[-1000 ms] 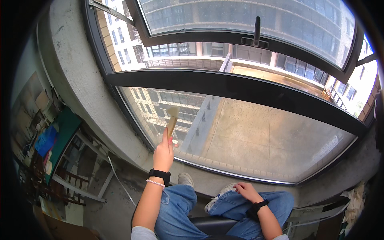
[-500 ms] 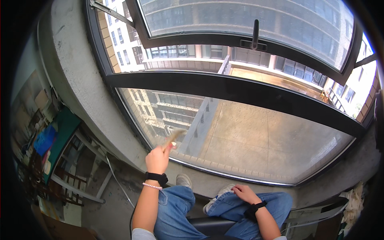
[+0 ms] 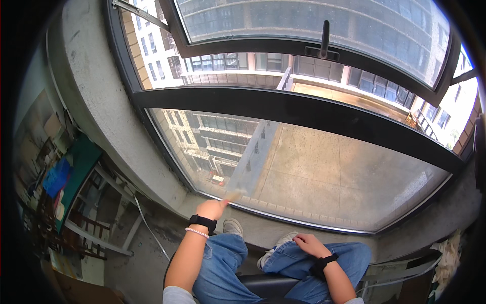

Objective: Cleaning a window frame and glass with a brush.

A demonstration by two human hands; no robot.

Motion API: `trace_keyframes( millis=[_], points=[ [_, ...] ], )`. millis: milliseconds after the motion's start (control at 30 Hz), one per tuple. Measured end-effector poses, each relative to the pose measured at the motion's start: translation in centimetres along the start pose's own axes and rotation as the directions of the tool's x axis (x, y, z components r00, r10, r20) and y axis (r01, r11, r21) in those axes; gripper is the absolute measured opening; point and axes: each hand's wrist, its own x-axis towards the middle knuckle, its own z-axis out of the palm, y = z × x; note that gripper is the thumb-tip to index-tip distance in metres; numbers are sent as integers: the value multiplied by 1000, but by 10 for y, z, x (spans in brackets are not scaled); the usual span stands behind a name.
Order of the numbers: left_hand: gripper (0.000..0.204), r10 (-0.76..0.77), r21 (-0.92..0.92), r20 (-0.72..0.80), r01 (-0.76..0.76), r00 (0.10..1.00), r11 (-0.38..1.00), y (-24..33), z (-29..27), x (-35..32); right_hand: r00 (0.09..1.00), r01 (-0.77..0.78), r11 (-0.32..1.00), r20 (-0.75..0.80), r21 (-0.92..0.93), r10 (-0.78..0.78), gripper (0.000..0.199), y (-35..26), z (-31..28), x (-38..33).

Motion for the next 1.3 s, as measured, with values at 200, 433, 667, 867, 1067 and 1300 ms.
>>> trace_keyframes(
  millis=[200, 433, 667, 867, 1067, 1300],
  points=[
    [61, -64, 14, -192, 67, 979, 998, 17, -25, -12, 1000, -10, 1000, 7, -21, 10, 33, 3, 2, 1],
    [42, -51, -255, -858, -339, 511, 905, 34, -37, -18, 999, -20, 999, 34, -25, 21, 34, 1, 1, -1],
    [47, -35, -264, -466, -101, 884, 959, 20, -8, -4, 999, -14, 999, 51, -33, 16, 35, 2, 2, 0],
    [59, 2, -61, -99, -8, 995, 998, 3, -2, -4, 997, -37, 998, 64, -48, 40, 36, 1, 1, 0],
    [59, 118, 71, -75, -113, 990, 991, 25, -13, -10, 999, -2, 996, 43, -85, 6, 34, 9, 6, 1],
    [48, 105, -210, -684, -332, 722, 920, 54, -37, -24, 998, -1, 997, 58, -76, 5, 34, 9, 4, -1]
  ],
)
